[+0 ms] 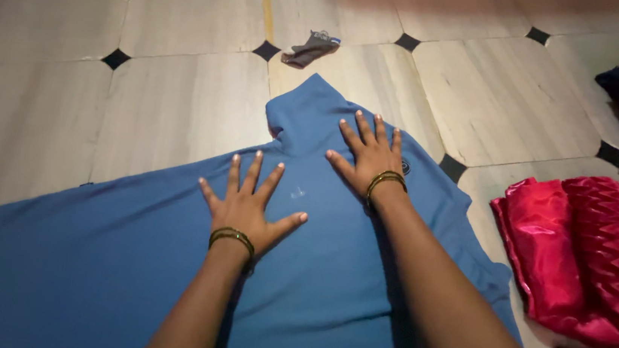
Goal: The person folds a blue shirt on the floor. They smooth the fabric, fold the sleeves and sides, then fold the shirt into a compact rectangle.
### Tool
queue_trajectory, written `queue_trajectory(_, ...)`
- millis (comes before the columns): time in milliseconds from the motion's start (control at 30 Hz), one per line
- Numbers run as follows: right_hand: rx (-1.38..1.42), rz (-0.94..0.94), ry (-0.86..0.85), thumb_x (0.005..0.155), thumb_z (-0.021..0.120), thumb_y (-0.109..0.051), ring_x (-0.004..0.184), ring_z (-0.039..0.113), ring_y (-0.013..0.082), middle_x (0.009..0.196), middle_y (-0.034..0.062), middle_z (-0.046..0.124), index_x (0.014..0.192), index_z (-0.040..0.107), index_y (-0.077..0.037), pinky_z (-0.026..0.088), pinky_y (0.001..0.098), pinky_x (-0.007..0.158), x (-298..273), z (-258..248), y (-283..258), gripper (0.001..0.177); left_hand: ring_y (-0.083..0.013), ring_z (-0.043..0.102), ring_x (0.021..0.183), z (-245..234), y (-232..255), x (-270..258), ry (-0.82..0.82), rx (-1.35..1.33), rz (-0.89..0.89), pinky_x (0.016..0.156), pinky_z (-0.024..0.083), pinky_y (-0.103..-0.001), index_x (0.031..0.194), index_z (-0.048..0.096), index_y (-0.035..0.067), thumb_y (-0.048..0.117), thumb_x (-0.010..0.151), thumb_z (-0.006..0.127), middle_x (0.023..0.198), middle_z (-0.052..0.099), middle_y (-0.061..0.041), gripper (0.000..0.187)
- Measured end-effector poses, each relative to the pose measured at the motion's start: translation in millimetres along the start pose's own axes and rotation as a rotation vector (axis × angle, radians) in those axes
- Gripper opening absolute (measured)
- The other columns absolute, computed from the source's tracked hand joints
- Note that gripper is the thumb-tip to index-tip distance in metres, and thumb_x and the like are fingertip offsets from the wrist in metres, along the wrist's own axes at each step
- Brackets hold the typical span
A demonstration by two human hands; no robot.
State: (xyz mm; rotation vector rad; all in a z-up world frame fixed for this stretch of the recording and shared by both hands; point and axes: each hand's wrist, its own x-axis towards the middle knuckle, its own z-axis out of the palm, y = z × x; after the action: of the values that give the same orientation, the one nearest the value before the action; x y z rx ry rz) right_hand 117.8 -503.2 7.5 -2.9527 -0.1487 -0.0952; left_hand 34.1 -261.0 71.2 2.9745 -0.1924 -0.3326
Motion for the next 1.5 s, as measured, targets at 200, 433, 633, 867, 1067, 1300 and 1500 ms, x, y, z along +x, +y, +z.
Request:
queue_trajectory(200, 0.016, -0.05, -0.003, 0.083, 0.052, -0.077, 0.155, 0.009, 0.0352, 0.168, 0.0089, 0.019, 0.156, 0.036, -0.031, 0.002, 0.0602, 0.12, -53, -20, -17, 0.088, -0.0265, -0.008, 0.156, 5, 3, -45, -0.097, 0.055, -0.059, 0.111, -0.006, -0.078, 0.157, 0.019, 0.046, 0.092, 0.069, 0.05, 0.169, 0.0, 0.007, 0.103)
queue_trajectory(433, 0.048, -0.069, -0.087, 0.079, 0.059, -0.074, 0.153, 0.012, 0.0333, 0.166, 0.0067, 0.021, 0.153, 0.039, -0.031, 0.003, 0.0578, 0.121, -96, -19, -11, 0.088, -0.0313, 0.0, 0.153, 11, 23, -102, -0.111, -0.008, -0.07, 0.109, -0.003, -0.078, 0.157, 0.036, 0.036, 0.084, 0.065, 0.063, 0.171, 0.014, -0.003, 0.108)
queue_trajectory(633, 0.315, -0.279, 0.155, 0.093, 0.046, -0.02, 0.171, 0.019, 0.03, 0.174, 0.0035, 0.033, 0.153, 0.048, -0.026, 0.013, 0.0546, 0.139, -77, 25, -45, 0.061, -0.0302, 0.025, 0.153, 34, 30, -57, 0.209, -0.183, 0.007, 0.128, 0.014, -0.058, 0.146, 0.052, 0.025, 0.054, 0.094, 0.054, 0.158, 0.04, -0.006, 0.06)
queue_trajectory(867, 0.006, -0.047, -0.141, 0.094, 0.046, -0.063, 0.156, 0.005, 0.0324, 0.169, 0.005, 0.013, 0.159, 0.03, -0.024, 0.003, 0.0644, 0.121, -7, -8, -43, 0.077, -0.0331, 0.016, 0.15, 55, 23, -40, 0.323, -0.095, -0.011, 0.116, 0.008, -0.066, 0.15, 0.041, 0.029, 0.057, 0.092, 0.049, 0.161, 0.029, -0.009, 0.064)
queue_trajectory(1067, 0.017, 0.218, 0.017, 0.082, 0.052, -0.078, 0.156, 0.001, 0.0337, 0.168, 0.0168, 0.011, 0.158, 0.023, -0.005, -0.003, 0.0647, 0.118, -56, -9, -47, 0.109, -0.0301, 0.029, 0.145, 54, 23, -24, 0.338, -0.355, -0.116, 0.112, 0.018, -0.065, 0.155, 0.042, 0.029, 0.039, 0.08, 0.066, 0.153, 0.037, -0.011, 0.079)
queue_trajectory(1300, -0.157, 0.205, 0.096, 0.09, 0.052, -0.068, 0.156, 0.003, 0.0381, 0.169, 0.0211, 0.014, 0.16, 0.024, -0.003, -0.005, 0.0678, 0.117, -75, 10, -45, 0.1, -0.0305, 0.032, 0.155, 44, 51, 70, 0.161, -0.395, 0.545, 0.125, 0.023, -0.058, 0.148, 0.049, 0.028, 0.042, 0.099, 0.051, 0.165, 0.04, -0.005, 0.052)
queue_trajectory(1500, -0.054, 0.259, -0.012, 0.081, 0.048, -0.079, 0.154, 0.001, 0.0383, 0.167, 0.0203, 0.012, 0.157, 0.021, 0.001, -0.006, 0.0682, 0.114, -74, 1, -53, 0.114, -0.0308, 0.008, 0.155, 35, 30, 91, 0.08, 0.018, 0.296, 0.118, 0.004, -0.068, 0.157, 0.029, 0.043, 0.064, 0.094, 0.038, 0.17, 0.01, 0.003, 0.067)
